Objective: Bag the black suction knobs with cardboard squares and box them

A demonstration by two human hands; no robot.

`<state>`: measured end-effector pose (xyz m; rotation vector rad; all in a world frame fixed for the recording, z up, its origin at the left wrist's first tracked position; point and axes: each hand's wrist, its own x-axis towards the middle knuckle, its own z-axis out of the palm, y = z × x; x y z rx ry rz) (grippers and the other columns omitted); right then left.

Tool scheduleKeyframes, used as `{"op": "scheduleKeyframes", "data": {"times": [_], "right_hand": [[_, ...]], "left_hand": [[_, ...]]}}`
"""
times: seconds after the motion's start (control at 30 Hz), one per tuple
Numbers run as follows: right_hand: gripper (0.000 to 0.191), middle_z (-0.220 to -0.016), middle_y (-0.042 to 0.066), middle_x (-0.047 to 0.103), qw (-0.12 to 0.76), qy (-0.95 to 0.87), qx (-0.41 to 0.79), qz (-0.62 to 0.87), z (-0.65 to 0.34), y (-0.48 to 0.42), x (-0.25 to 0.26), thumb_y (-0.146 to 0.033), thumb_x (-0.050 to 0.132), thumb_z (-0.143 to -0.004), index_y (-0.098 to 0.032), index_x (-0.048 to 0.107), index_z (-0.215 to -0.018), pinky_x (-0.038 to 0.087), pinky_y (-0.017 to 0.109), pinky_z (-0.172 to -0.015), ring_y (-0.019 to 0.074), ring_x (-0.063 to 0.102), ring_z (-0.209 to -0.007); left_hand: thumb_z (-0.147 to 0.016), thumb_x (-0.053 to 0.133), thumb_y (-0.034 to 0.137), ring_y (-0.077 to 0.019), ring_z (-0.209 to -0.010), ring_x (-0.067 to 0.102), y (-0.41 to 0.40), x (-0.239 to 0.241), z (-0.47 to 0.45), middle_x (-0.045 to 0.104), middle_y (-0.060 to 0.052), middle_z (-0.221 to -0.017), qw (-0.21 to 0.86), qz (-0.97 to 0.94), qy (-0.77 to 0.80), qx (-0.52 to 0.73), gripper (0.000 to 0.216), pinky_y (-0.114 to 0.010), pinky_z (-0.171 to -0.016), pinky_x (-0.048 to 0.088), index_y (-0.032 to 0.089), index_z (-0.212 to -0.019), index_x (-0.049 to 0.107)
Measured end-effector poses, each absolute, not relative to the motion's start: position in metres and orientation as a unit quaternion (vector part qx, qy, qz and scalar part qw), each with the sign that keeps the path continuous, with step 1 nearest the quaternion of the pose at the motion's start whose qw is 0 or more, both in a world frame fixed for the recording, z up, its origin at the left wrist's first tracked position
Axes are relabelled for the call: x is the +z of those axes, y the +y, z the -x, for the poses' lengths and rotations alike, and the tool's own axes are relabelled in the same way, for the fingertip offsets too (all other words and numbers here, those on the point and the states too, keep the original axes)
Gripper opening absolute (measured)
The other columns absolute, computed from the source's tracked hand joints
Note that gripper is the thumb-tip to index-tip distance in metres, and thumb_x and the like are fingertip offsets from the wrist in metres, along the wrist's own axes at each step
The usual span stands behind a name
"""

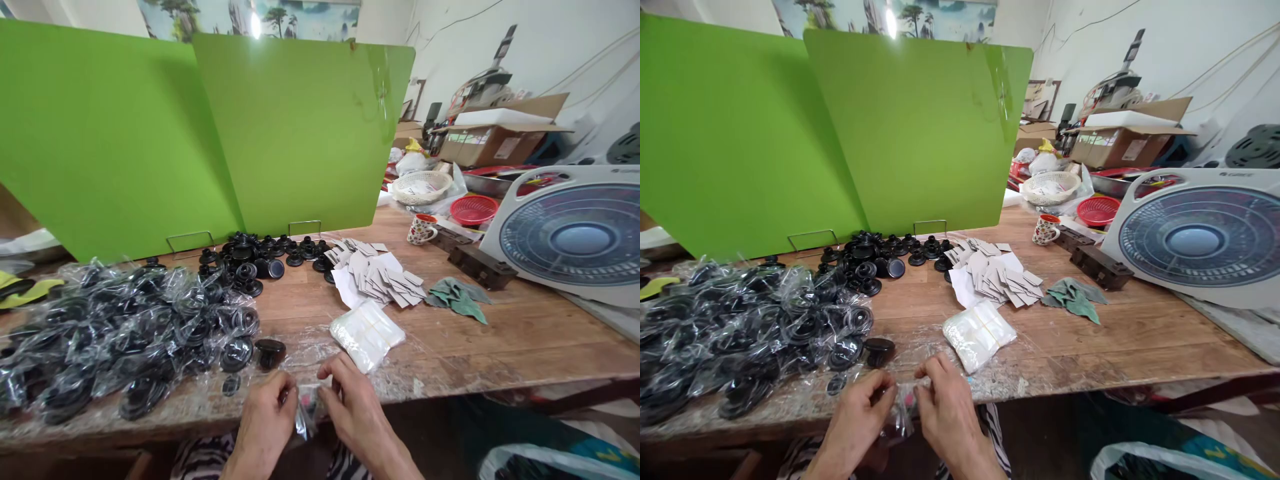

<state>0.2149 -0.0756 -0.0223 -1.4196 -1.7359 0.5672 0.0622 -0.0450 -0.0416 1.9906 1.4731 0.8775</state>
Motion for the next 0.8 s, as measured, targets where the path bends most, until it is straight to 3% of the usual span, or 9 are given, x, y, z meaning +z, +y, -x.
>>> {"op": "scheduleKeyframes", "data": {"times": [0.1, 0.17, 0.27, 0.37, 0.43, 0.5, 0.6, 0.7, 0.8], "right_hand": [[0.016, -0.095, 0.004, 0.058, 0.345, -0.773, 0.144, 0.512, -0.204, -0.088, -0.021, -0.022, 0.05, -0.078, -0.022, 0.053, -0.094, 0.041, 0.027, -0.071, 0.0167, 0.054, -0.084], [0.021, -0.09, 0.004, 0.061, 0.251, -0.82, 0.084, 0.507, -0.197, -0.092, -0.03, -0.03, 0.06, -0.073, -0.021, 0.054, -0.091, 0.042, 0.029, -0.065, 0.0194, 0.057, -0.076], [0.015, -0.073, 0.002, 0.061, 0.159, -0.83, 0.022, 0.534, -0.198, -0.091, -0.044, -0.026, 0.065, -0.068, -0.02, 0.055, -0.077, 0.037, 0.028, -0.054, 0.0181, 0.056, -0.06], [0.003, -0.073, 0.0, 0.061, 0.193, -0.792, 0.031, 0.578, -0.211, -0.088, -0.045, -0.02, 0.055, -0.077, -0.021, 0.054, -0.079, 0.034, 0.026, -0.056, 0.0156, 0.056, -0.062], [0.009, -0.072, 0.001, 0.06, 0.217, -0.775, 0.041, 0.593, -0.218, -0.091, -0.042, -0.016, 0.048, -0.08, -0.021, 0.055, -0.077, 0.034, 0.026, -0.058, 0.0153, 0.055, -0.064], [0.011, -0.074, 0.0, 0.061, 0.222, -0.782, 0.09, 0.575, -0.22, -0.096, -0.042, -0.014, 0.049, -0.076, -0.022, 0.057, -0.077, 0.034, 0.025, -0.06, 0.0148, 0.055, -0.067], [0.012, -0.074, -0.004, 0.063, 0.246, -0.771, 0.276, 0.519, -0.222, -0.104, -0.043, -0.015, 0.054, -0.071, -0.023, 0.06, -0.077, 0.036, 0.02, -0.06, 0.012, 0.055, -0.067], [0.013, -0.065, -0.005, 0.06, 0.31, -0.655, 0.465, 0.508, -0.23, -0.102, -0.042, -0.021, 0.052, -0.074, -0.021, 0.063, -0.08, 0.034, 0.019, -0.052, 0.0097, 0.05, -0.056], [0.022, -0.067, -0.003, 0.06, 0.39, -0.558, 0.514, 0.523, -0.253, -0.086, -0.033, -0.031, 0.053, -0.074, -0.019, 0.064, -0.089, 0.037, 0.021, -0.053, 0.0099, 0.048, -0.056]], "left_hand": [[-0.071, 0.051, 0.022, -0.0142, -0.055, 0.053, -0.042, -0.037, -0.064, 0.057, 0.0, -0.053, 0.318, -0.696, 0.553, 0.331, 0.018, -0.022, -0.053, 0.039, 0.017, -0.055, 0.058], [-0.071, 0.051, 0.023, -0.0143, -0.055, 0.053, -0.039, -0.035, -0.065, 0.058, 0.0, -0.054, 0.35, -0.676, 0.558, 0.331, 0.018, -0.021, -0.053, 0.039, 0.017, -0.056, 0.059], [-0.069, 0.051, 0.02, -0.0146, -0.059, 0.053, -0.038, -0.032, -0.065, 0.057, 0.0, -0.061, 0.296, -0.688, 0.559, 0.357, 0.013, -0.022, -0.057, 0.04, 0.018, -0.063, 0.062], [-0.068, 0.051, 0.017, -0.0141, -0.061, 0.051, -0.04, -0.031, -0.066, 0.054, 0.0, -0.066, 0.262, -0.723, 0.515, 0.377, 0.009, -0.023, -0.059, 0.039, 0.019, -0.068, 0.06], [-0.068, 0.051, 0.016, -0.0129, -0.057, 0.048, -0.042, -0.031, -0.068, 0.051, 0.002, -0.06, 0.315, -0.727, 0.495, 0.356, 0.009, -0.022, -0.055, 0.037, 0.019, -0.061, 0.056], [-0.067, 0.052, 0.016, -0.012, -0.054, 0.046, -0.042, -0.031, -0.069, 0.049, 0.003, -0.055, 0.391, -0.698, 0.501, 0.331, 0.012, -0.02, -0.052, 0.034, 0.018, -0.055, 0.052], [-0.066, 0.051, 0.016, -0.0121, -0.054, 0.047, -0.039, -0.037, -0.07, 0.049, 0.003, -0.053, 0.452, -0.646, 0.528, 0.314, 0.012, -0.02, -0.051, 0.035, 0.017, -0.055, 0.053], [-0.07, 0.052, 0.017, -0.013, -0.057, 0.051, -0.036, -0.048, -0.072, 0.051, 0.002, -0.057, 0.395, -0.682, 0.519, 0.33, 0.014, -0.021, -0.054, 0.038, 0.017, -0.056, 0.057], [-0.078, 0.049, 0.024, -0.0127, -0.058, 0.053, -0.031, -0.063, -0.074, 0.052, 0.001, -0.061, 0.286, -0.743, 0.492, 0.353, 0.02, -0.021, -0.056, 0.04, 0.018, -0.061, 0.059]]}}
